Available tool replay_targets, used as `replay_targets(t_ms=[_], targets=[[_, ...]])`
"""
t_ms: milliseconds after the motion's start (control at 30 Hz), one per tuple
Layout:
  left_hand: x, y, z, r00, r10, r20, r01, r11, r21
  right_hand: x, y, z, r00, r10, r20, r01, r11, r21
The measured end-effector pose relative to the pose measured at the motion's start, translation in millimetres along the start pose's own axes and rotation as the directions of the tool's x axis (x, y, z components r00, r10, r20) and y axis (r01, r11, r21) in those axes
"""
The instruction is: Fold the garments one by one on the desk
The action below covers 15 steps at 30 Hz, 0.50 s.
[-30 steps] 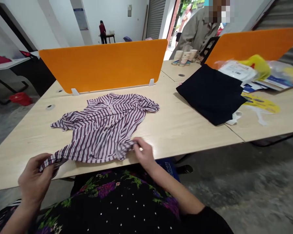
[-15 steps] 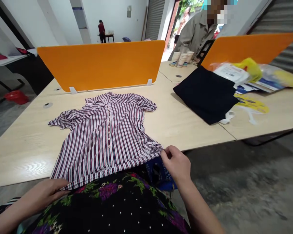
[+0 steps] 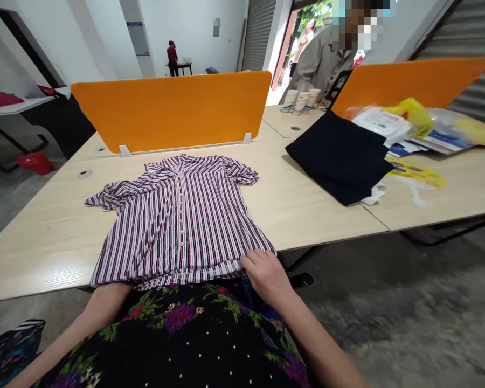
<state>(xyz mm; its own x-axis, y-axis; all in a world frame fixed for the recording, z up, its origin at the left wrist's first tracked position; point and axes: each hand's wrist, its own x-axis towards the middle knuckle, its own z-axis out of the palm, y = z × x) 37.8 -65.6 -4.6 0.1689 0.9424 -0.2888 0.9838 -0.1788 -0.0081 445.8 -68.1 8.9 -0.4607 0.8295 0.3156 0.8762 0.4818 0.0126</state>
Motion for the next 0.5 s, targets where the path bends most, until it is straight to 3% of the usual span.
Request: replay_targets(t_ms=[100,167,233,300,333,400,467,500], targets=[[3.6,3.2,9.4,0.998,-0.048,0.042,0.046,0.997,0.067,-7.2,1.1,-4.1,0.99,0.037,0.137,-0.041,0.999,0.028],[0.4,5.4,8.5,0.995,-0.042,0.086,0.036,0.997,0.065,-10.0,0.6,-10.6,0.975,0.058,0.216,-0.089,0.987,0.136],[-6.6,6.7,-4.4,0.985,0.049,0.164,-0.05,0.999,0.004,-8.1,2.0,-18.3,0.977,0.059,0.206,-0.122,0.943,0.308],[-10.5,6.8,-29.9,0.972,0.161,0.173,-0.138,0.981,-0.135,2.6,7.8,-23.6,0.991,0.085,0.101,-0.123,0.88,0.46],[-8.3,6.4,-46.0,0.976,0.184,0.115,-0.158,0.966,-0.203,12.5,12.7,-23.9,0.994,0.108,0.034,-0.11,0.855,0.508],[9.5,4.2,-79.7,0.984,0.12,-0.134,-0.153,0.951,-0.269,43.3,26.0,-18.3,0.987,0.139,-0.079,-0.073,0.833,0.549],[46.2,0.0,-109.0,0.907,0.039,-0.419,-0.148,0.961,-0.233,88.2,40.8,-5.5,0.981,0.142,-0.135,-0.046,0.837,0.545],[70.0,-2.6,-120.5,0.865,0.029,-0.5,-0.151,0.967,-0.205,114.8,47.5,2.6,0.981,0.135,-0.14,-0.041,0.846,0.532]])
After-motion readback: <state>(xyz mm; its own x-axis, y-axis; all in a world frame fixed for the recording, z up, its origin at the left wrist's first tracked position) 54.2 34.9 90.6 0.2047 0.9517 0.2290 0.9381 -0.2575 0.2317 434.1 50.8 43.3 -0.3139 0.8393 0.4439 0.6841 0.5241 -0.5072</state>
